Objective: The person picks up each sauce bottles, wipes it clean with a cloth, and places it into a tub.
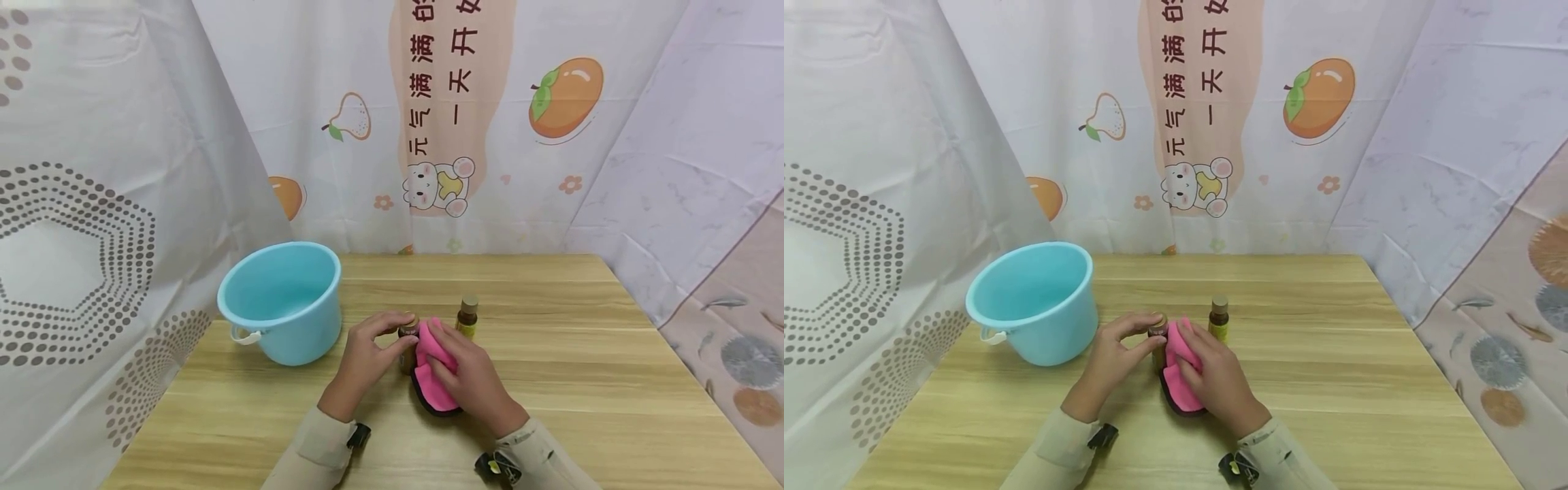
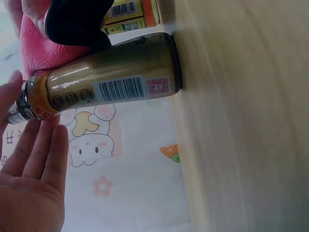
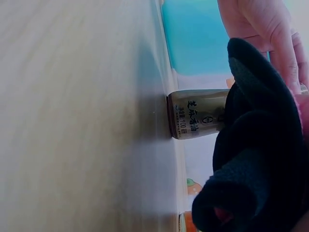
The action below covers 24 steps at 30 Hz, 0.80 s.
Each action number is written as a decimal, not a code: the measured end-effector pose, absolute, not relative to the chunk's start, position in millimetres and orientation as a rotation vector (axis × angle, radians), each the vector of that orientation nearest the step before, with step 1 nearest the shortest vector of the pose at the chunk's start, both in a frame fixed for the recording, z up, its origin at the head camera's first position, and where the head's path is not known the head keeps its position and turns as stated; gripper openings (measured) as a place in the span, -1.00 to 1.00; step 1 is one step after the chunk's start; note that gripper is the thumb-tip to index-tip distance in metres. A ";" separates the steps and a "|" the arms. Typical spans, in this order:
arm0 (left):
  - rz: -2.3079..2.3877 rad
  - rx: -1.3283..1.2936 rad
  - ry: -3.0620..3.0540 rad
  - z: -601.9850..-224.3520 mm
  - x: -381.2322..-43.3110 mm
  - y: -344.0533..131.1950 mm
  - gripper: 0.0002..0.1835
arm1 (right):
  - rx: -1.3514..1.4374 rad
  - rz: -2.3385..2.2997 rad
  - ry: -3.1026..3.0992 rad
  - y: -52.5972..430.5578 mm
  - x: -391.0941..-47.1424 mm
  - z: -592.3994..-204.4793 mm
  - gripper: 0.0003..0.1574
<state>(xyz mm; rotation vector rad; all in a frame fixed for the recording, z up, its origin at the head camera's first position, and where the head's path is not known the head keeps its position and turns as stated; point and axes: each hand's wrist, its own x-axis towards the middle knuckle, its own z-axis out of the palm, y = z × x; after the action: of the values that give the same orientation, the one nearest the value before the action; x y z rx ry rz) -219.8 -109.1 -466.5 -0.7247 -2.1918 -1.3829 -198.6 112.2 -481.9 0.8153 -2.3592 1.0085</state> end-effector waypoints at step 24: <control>-1.406 -0.695 -2.199 -467.9 -217.6 -108.3 -0.61 | 0.762 0.866 -2.630 111.4 -198.4 -488.4 -0.25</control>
<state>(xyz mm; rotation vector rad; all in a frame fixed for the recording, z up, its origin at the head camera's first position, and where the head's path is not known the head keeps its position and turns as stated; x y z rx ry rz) -217.6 -108.3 -467.9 -0.6952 -2.1992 -1.4064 -198.4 111.4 -488.4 0.7619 -2.6296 0.8662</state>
